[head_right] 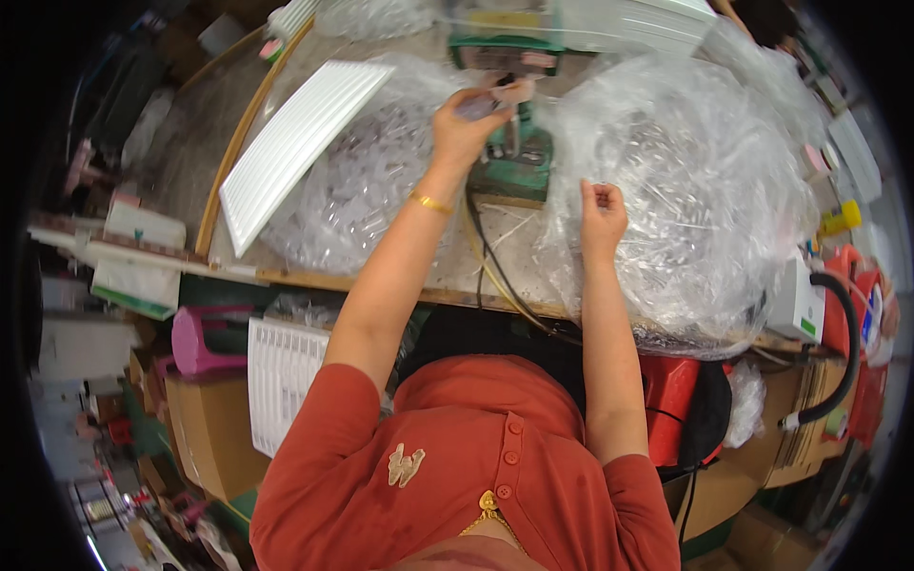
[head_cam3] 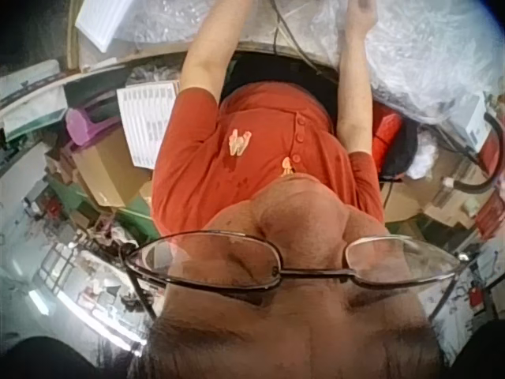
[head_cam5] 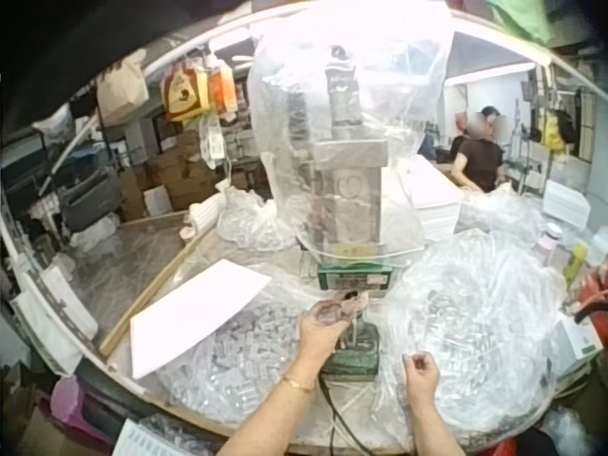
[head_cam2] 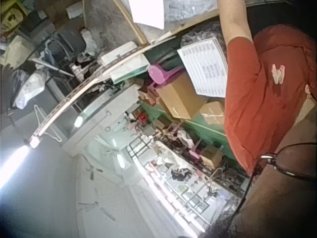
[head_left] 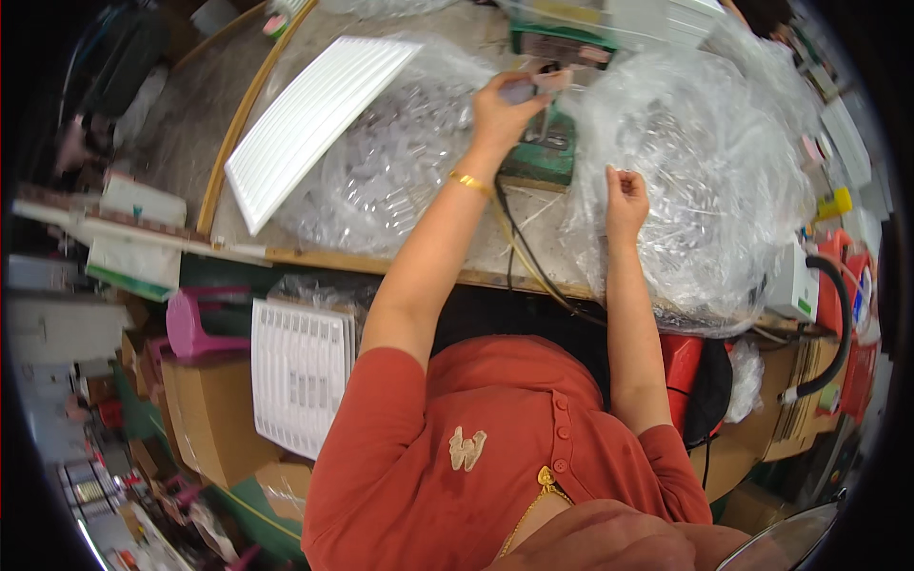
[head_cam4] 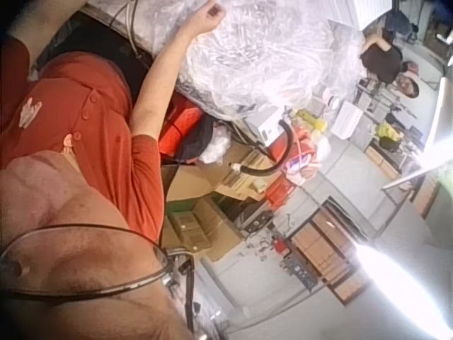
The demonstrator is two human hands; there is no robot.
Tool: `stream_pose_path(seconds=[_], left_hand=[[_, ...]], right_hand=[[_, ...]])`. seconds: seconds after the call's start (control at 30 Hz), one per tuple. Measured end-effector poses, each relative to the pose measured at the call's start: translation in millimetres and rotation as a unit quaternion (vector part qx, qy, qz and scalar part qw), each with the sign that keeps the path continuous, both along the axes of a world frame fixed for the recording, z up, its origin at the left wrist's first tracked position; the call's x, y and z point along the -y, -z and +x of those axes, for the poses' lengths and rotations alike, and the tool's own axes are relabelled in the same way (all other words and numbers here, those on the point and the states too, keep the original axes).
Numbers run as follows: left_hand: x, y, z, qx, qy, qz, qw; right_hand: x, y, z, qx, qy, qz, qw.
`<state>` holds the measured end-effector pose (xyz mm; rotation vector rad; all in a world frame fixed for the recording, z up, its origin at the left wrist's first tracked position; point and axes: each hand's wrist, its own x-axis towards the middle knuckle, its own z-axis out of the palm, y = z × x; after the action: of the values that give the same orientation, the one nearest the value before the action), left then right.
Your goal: Picking up small plastic components and placing them into a manual heat-sealing machine to package them in plastic bags.
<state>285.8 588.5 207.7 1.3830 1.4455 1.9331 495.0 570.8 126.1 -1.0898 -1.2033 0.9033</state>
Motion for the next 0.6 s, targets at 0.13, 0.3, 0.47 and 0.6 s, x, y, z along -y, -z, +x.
stream_pose_path(seconds=[0.13,0.3,0.47,0.6], left_hand=[[3.6,-11.0,4.2,0.038,-0.039,-0.031,0.998],[35.0,-18.1,42.0,-0.015,-0.015,0.053,0.998],[185.1,-3.2,-10.5,0.040,0.104,-0.094,0.989],[313.2,15.8,-67.5,0.014,0.109,-0.257,0.960]], right_hand=[[9.0,-2.8,-9.5,0.145,0.034,0.034,0.988],[8.0,-5.0,12.4,0.157,0.044,0.050,0.985],[25.9,-14.6,-4.7,0.149,0.008,0.027,0.988],[17.2,-5.4,-2.8,0.156,-0.022,0.032,0.987]])
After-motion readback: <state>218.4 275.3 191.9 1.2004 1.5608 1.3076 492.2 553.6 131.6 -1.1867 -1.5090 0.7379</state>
